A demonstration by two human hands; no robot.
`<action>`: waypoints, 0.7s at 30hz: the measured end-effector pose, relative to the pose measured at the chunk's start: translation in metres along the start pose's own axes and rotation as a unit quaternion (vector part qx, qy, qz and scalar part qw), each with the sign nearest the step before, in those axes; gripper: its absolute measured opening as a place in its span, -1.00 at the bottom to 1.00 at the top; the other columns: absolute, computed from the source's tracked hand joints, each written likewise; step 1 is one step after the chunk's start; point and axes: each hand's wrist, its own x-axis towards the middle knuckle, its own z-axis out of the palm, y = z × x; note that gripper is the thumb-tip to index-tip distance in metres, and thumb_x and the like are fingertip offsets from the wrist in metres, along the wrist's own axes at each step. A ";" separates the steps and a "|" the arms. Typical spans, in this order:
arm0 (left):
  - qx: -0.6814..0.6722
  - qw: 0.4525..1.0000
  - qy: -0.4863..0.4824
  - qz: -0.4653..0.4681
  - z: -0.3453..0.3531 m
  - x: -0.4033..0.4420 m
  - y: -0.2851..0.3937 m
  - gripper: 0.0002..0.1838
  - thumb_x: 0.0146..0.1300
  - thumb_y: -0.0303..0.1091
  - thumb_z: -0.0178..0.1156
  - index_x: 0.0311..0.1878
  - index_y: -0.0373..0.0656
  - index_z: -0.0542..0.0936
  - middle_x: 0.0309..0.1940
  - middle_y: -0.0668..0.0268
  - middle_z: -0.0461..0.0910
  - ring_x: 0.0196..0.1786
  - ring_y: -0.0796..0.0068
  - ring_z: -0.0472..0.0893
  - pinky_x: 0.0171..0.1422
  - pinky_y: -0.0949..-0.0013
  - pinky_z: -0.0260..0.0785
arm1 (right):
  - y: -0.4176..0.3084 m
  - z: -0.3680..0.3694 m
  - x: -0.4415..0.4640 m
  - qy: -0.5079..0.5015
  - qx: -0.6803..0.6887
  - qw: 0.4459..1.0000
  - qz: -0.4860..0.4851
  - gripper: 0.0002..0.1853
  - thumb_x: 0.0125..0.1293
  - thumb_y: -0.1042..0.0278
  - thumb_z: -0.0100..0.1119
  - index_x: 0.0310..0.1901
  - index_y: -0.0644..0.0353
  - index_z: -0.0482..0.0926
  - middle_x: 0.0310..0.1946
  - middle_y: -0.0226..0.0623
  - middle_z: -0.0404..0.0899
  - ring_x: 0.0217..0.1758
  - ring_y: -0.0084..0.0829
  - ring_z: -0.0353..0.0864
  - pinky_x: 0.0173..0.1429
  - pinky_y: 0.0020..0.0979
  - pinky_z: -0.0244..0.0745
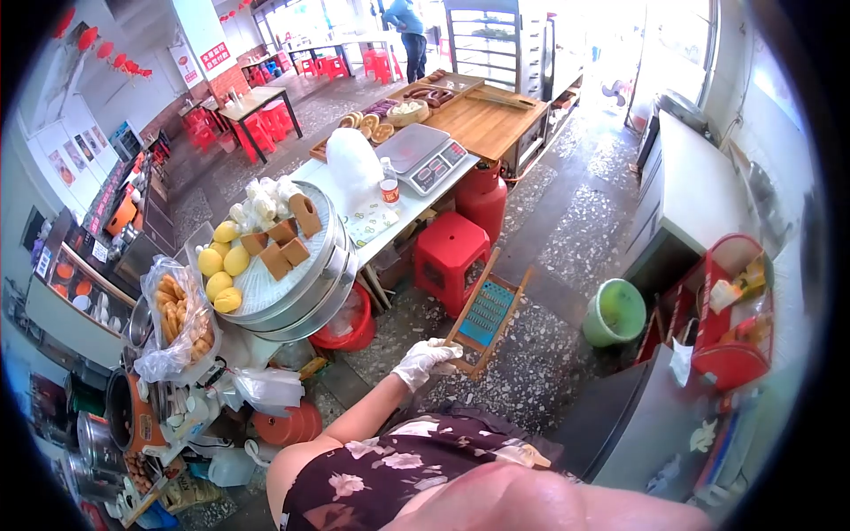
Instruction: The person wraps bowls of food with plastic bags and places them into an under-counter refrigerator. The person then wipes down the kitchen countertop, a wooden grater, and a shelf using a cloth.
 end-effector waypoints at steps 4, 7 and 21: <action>0.017 0.999 0.041 -0.008 0.003 -0.011 0.009 -0.65 0.14 -0.26 0.30 -0.03 -0.18 0.56 -0.16 0.43 0.59 -0.14 0.63 0.55 -0.12 0.51 0.43 | -0.014 0.001 -0.003 -0.007 0.014 1.000 0.028 -0.54 0.28 0.49 -0.17 0.20 0.50 0.21 0.19 0.16 0.25 0.24 0.07 0.27 0.34 -0.15 0.18; 0.025 0.999 0.039 -0.011 -0.001 -0.005 0.008 -0.64 0.14 -0.25 0.30 -0.01 -0.15 0.56 -0.13 0.43 0.58 -0.13 0.63 0.55 -0.10 0.49 0.44 | -0.018 0.000 -0.003 -0.007 0.023 0.999 0.041 -0.54 0.28 0.49 -0.17 0.20 0.50 0.21 0.19 0.17 0.25 0.24 0.07 0.28 0.34 -0.15 0.18; 0.016 1.000 0.015 -0.003 0.014 0.006 0.001 -0.69 0.10 -0.29 0.34 -0.10 -0.18 0.59 -0.31 0.40 0.57 -0.41 0.65 0.53 -0.29 0.53 0.44 | -0.015 -0.008 -0.016 -0.012 0.022 0.997 0.073 -0.54 0.27 0.49 -0.16 0.20 0.50 0.21 0.18 0.17 0.25 0.23 0.08 0.28 0.32 -0.15 0.19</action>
